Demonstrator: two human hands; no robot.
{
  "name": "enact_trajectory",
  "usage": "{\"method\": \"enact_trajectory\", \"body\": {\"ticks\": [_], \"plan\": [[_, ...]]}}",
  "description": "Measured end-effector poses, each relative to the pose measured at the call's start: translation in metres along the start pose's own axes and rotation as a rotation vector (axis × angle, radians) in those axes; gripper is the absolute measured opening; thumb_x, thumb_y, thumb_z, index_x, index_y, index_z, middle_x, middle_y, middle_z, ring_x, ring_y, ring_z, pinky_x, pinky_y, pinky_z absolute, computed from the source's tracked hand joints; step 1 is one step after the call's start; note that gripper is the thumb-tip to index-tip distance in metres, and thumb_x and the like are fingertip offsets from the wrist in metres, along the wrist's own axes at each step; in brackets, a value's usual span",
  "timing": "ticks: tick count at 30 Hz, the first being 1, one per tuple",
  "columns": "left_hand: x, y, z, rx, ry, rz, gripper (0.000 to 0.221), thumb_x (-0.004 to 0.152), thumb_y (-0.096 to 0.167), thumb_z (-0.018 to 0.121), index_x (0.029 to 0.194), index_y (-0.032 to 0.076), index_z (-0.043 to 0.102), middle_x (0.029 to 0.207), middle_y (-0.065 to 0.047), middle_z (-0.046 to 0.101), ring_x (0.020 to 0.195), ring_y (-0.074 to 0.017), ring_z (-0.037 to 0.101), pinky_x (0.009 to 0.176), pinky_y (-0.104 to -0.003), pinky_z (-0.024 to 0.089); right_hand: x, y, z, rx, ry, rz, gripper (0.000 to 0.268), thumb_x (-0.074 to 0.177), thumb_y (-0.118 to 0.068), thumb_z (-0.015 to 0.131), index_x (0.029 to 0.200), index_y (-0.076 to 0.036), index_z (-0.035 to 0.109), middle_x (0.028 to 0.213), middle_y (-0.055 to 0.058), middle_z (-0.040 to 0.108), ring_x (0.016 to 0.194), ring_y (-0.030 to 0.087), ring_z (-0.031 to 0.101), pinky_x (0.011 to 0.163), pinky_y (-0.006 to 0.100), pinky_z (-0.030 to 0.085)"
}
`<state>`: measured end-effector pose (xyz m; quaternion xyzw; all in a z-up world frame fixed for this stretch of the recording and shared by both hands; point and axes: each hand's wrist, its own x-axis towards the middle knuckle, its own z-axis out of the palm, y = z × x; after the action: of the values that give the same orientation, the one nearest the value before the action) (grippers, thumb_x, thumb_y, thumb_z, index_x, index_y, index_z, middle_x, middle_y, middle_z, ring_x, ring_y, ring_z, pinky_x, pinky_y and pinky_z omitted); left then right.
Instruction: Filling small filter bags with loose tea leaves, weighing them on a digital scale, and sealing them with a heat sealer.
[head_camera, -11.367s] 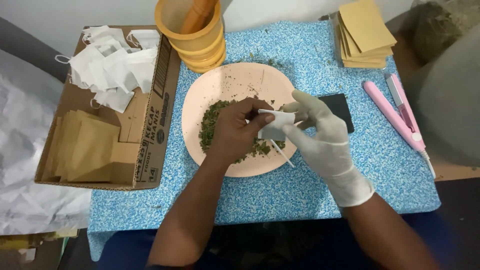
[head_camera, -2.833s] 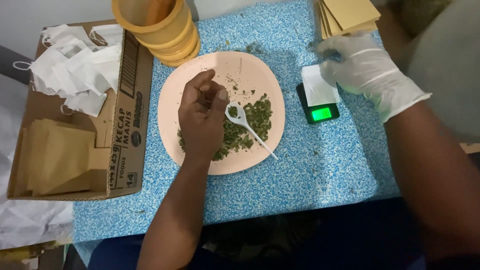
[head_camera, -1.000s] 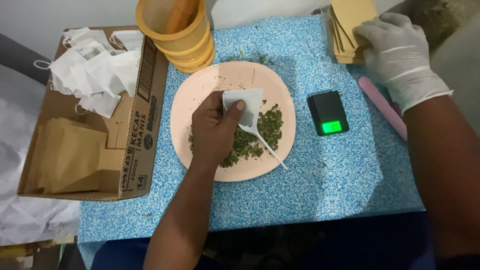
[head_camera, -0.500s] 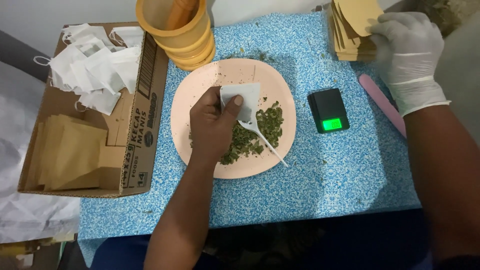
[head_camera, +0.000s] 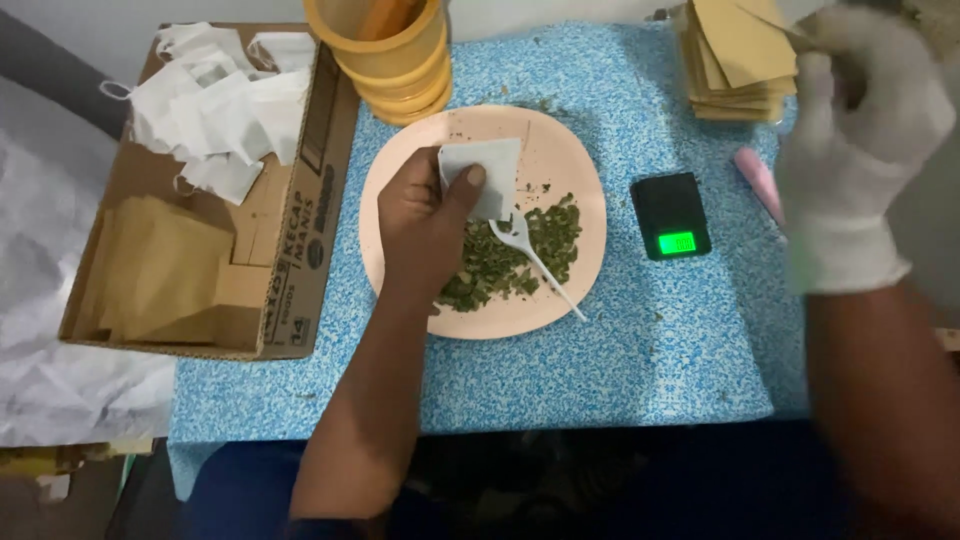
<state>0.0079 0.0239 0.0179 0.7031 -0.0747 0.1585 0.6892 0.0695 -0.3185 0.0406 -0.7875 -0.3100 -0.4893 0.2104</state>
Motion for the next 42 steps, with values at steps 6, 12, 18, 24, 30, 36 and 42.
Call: {"method": "enact_trajectory", "body": {"ticks": [6, 12, 18, 24, 30, 36, 42], "plan": [[-0.015, 0.039, -0.011, 0.144, -0.053, -0.153, 0.017, 0.093, 0.024, 0.066, 0.105, 0.012, 0.069, 0.094, 0.004, 0.071, 0.088, -0.0116, 0.064, 0.074, -0.032, 0.054, 0.000, -0.093, -0.001, 0.170, 0.125, 0.204, 0.036, 0.117, -0.020, 0.062, 0.115, 0.016, 0.062, 0.100, 0.026, 0.066, 0.092, 0.039, 0.068, 0.080, 0.044, 0.055], [-0.077, 0.030, -0.036, 0.279, -0.139, -0.233, 0.035, 0.091, 0.030, 0.066, 0.119, 0.009, 0.070, 0.096, -0.006, 0.073, 0.086, -0.0217, 0.071, 0.066, -0.038, 0.058, -0.002, -0.148, -0.007, 0.441, 0.008, 0.567, 0.015, 0.109, 0.002, 0.063, 0.116, 0.014, 0.067, 0.103, 0.021, 0.066, 0.096, 0.030, 0.062, 0.087, 0.040, 0.051], [-0.102, 0.032, -0.037, 0.357, -0.170, -0.268, 0.010, 0.096, 0.021, 0.065, 0.096, 0.012, 0.063, 0.089, -0.004, 0.052, 0.082, -0.0219, 0.052, 0.068, -0.038, 0.044, -0.016, -0.155, 0.006, 0.510, 0.035, 0.520, 0.011, 0.107, 0.012, 0.062, 0.118, 0.014, 0.063, 0.106, 0.022, 0.064, 0.097, 0.033, 0.063, 0.088, 0.041, 0.055], [-0.115, 0.002, -0.057, 0.616, -0.039, -0.203, 0.035, 0.093, 0.024, 0.068, 0.121, 0.003, 0.068, 0.111, -0.013, 0.066, 0.102, -0.0321, 0.062, 0.077, -0.047, 0.054, -0.009, -0.163, 0.017, 0.555, 0.034, 0.564, 0.015, 0.109, -0.003, 0.069, 0.116, 0.009, 0.064, 0.105, 0.018, 0.068, 0.094, 0.028, 0.067, 0.085, 0.036, 0.058], [-0.113, 0.018, -0.058, 0.810, 0.025, -0.021, 0.056, 0.090, 0.033, 0.070, 0.137, 0.008, 0.054, 0.123, -0.013, 0.055, 0.116, -0.0346, 0.050, 0.095, -0.048, 0.038, 0.010, -0.184, 0.014, 0.617, -0.041, 0.677, 0.019, 0.104, -0.007, 0.069, 0.116, 0.007, 0.066, 0.103, 0.013, 0.068, 0.092, 0.022, 0.063, 0.083, 0.031, 0.054], [-0.087, 0.057, -0.033, 0.592, -0.007, 0.287, 0.056, 0.100, 0.045, 0.065, 0.147, 0.020, 0.047, 0.155, -0.008, 0.041, 0.146, -0.0311, 0.040, 0.120, -0.054, 0.042, 0.023, -0.206, 0.017, 0.657, -0.056, 0.693, 0.028, 0.099, 0.007, 0.071, 0.125, 0.002, 0.062, 0.107, 0.013, 0.065, 0.098, 0.023, 0.064, 0.086, 0.031, 0.057], [-0.056, 0.068, -0.021, 0.643, -0.099, 0.343, 0.067, 0.092, 0.050, 0.070, 0.147, 0.022, 0.045, 0.135, 0.001, 0.066, 0.128, -0.0218, 0.061, 0.111, -0.041, 0.034, 0.034, -0.233, 0.021, 0.591, -0.028, 0.584, 0.040, 0.095, 0.009, 0.076, 0.130, 0.001, 0.059, 0.099, 0.012, 0.068, 0.084, 0.020, 0.064, 0.076, 0.029, 0.055]]}}
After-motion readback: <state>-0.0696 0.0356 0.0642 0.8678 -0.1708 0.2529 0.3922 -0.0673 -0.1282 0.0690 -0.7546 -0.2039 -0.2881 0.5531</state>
